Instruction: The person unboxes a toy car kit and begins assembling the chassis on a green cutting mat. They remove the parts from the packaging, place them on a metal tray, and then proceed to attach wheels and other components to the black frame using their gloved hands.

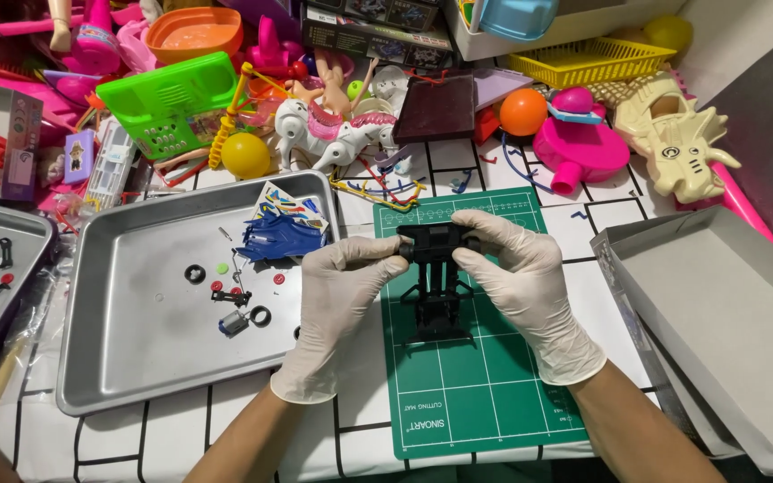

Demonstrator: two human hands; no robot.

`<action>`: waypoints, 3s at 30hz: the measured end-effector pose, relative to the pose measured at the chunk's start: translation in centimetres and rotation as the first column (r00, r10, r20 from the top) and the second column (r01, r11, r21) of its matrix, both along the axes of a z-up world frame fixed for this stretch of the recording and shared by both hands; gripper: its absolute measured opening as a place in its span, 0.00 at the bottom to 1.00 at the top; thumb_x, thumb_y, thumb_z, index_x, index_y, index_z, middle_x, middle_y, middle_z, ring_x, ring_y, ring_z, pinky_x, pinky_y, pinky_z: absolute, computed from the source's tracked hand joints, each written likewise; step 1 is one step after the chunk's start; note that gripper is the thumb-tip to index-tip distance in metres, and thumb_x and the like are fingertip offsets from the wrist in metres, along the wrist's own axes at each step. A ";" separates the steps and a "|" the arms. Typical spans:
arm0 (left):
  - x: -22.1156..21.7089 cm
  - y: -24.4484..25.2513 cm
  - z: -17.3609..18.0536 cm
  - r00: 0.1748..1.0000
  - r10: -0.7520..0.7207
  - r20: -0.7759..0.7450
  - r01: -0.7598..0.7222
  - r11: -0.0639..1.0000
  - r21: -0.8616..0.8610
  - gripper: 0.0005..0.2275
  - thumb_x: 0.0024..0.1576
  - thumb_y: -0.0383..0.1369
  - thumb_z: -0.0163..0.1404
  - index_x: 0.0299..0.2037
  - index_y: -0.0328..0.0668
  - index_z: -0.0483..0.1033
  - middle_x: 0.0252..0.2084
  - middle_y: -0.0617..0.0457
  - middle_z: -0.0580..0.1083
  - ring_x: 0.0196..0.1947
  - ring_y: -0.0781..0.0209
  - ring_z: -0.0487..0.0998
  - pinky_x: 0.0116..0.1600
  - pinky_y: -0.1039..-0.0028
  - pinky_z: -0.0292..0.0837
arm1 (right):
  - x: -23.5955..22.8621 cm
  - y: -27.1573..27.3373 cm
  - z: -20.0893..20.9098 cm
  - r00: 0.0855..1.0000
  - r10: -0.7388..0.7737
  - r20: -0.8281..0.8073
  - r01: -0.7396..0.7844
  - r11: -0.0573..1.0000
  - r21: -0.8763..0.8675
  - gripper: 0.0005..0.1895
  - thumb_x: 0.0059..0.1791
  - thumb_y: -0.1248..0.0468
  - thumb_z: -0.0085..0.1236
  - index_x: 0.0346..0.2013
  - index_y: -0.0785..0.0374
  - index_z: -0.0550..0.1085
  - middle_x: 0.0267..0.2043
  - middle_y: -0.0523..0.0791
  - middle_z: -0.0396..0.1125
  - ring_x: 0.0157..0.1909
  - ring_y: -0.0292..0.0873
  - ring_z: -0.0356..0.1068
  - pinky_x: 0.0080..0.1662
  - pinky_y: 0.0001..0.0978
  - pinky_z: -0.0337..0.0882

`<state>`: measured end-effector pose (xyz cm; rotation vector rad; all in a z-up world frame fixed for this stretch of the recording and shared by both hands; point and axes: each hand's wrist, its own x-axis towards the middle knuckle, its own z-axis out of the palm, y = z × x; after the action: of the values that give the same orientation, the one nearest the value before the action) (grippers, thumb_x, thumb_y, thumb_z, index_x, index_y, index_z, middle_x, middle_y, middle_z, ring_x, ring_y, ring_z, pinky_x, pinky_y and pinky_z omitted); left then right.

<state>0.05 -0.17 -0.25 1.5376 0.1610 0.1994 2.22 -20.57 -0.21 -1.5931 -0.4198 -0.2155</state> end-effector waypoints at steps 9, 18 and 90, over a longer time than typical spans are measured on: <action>-0.2 0.1 1.1 0.998 -0.060 -0.031 0.059 0.998 -0.034 0.13 0.45 0.27 0.69 0.40 0.38 0.85 0.32 0.45 0.83 0.34 0.67 0.81 0.43 0.76 0.80 | 0.6 -0.5 0.2 0.997 0.016 0.070 -0.011 0.997 -0.071 0.19 0.47 0.77 0.63 0.52 0.69 0.79 0.42 0.53 0.77 0.43 0.41 0.76 0.49 0.37 0.78; 0.5 0.3 0.5 0.972 -0.196 -0.128 0.147 0.936 -0.321 0.16 0.55 0.32 0.61 0.52 0.34 0.80 0.44 0.41 0.81 0.43 0.61 0.80 0.52 0.72 0.80 | 1.3 -0.4 0.2 0.937 0.117 -0.330 -0.046 0.975 0.216 0.27 0.43 0.76 0.67 0.58 0.67 0.76 0.42 0.52 0.76 0.42 0.38 0.76 0.49 0.33 0.80; 0.6 1.0 -1.1 0.996 -0.064 0.060 0.066 0.998 -0.026 0.13 0.49 0.25 0.66 0.45 0.35 0.84 0.38 0.41 0.83 0.39 0.62 0.81 0.47 0.72 0.80 | 0.7 -0.3 -0.1 0.941 0.077 -0.329 -0.042 0.993 0.112 0.15 0.44 0.74 0.69 0.45 0.69 0.82 0.36 0.51 0.77 0.35 0.38 0.75 0.42 0.33 0.81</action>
<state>0.65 0.83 -1.33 1.5054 0.0670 0.1900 2.90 -20.90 -0.35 -1.4780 -0.1890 0.0793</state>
